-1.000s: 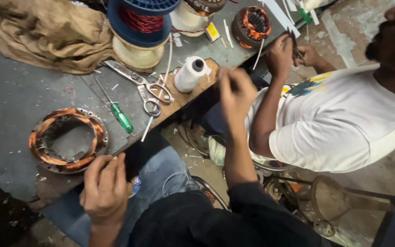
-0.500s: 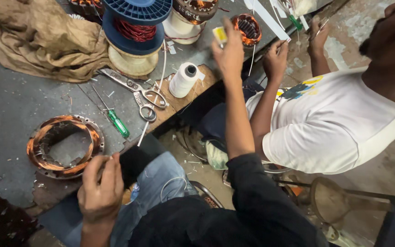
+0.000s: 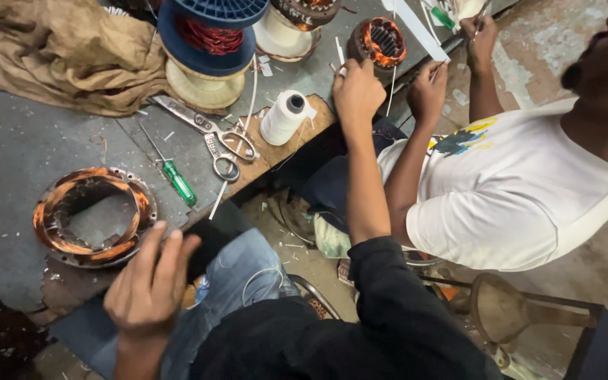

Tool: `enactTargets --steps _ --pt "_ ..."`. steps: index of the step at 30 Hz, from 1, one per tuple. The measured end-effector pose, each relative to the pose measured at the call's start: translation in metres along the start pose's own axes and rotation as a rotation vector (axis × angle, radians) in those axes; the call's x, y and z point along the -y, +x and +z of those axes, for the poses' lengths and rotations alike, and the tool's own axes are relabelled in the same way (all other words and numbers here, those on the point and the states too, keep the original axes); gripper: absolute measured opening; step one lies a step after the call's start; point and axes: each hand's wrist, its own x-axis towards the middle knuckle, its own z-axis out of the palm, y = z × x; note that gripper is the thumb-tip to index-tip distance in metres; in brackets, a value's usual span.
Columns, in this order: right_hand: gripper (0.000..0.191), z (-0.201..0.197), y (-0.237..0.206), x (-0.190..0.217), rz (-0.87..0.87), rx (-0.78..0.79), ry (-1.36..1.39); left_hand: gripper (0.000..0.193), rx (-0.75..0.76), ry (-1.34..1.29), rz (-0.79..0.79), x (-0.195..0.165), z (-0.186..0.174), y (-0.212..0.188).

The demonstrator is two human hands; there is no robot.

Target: The person prepares and secures copper windings on a motor stator. They ignite a match to burn the end of a white insulating sleeve, slide it onto the wire, and then use scissors to cut the sleeve to length. A coworker works on a separate stator nearby.

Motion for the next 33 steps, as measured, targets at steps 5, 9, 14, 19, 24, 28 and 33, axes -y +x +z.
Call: enactTargets --steps 5,9,14,19,24,28,33 --pt "0.023 -0.047 -0.054 -0.003 -0.010 0.038 0.877 0.016 -0.015 -0.433 -0.330 -0.051 -0.009 -0.027" --pt "0.011 -0.098 -0.168 0.030 0.027 0.902 1.489 0.039 0.225 -1.232 -1.147 -0.070 0.021 -0.054" --pt "0.014 -0.121 -0.251 0.090 -0.595 0.925 1.221 0.061 -0.131 -2.048 -1.681 -0.061 0.054 -0.086" --pt "0.016 -0.125 -0.255 0.104 -0.799 0.593 1.180 0.040 -0.296 -2.062 -1.741 -0.057 0.058 -0.117" --pt "0.016 -0.115 -0.252 0.094 -0.451 0.806 1.249 0.024 -0.186 -1.552 -1.575 -0.056 0.047 -0.126" --pt "0.015 -0.106 -0.257 0.095 -0.501 0.796 1.196 0.025 -0.104 -1.307 -1.449 -0.050 0.036 -0.114" --pt "0.016 -0.102 -0.268 0.094 -0.329 0.778 1.357 0.016 -0.102 -1.182 -1.405 -0.054 0.030 -0.097"
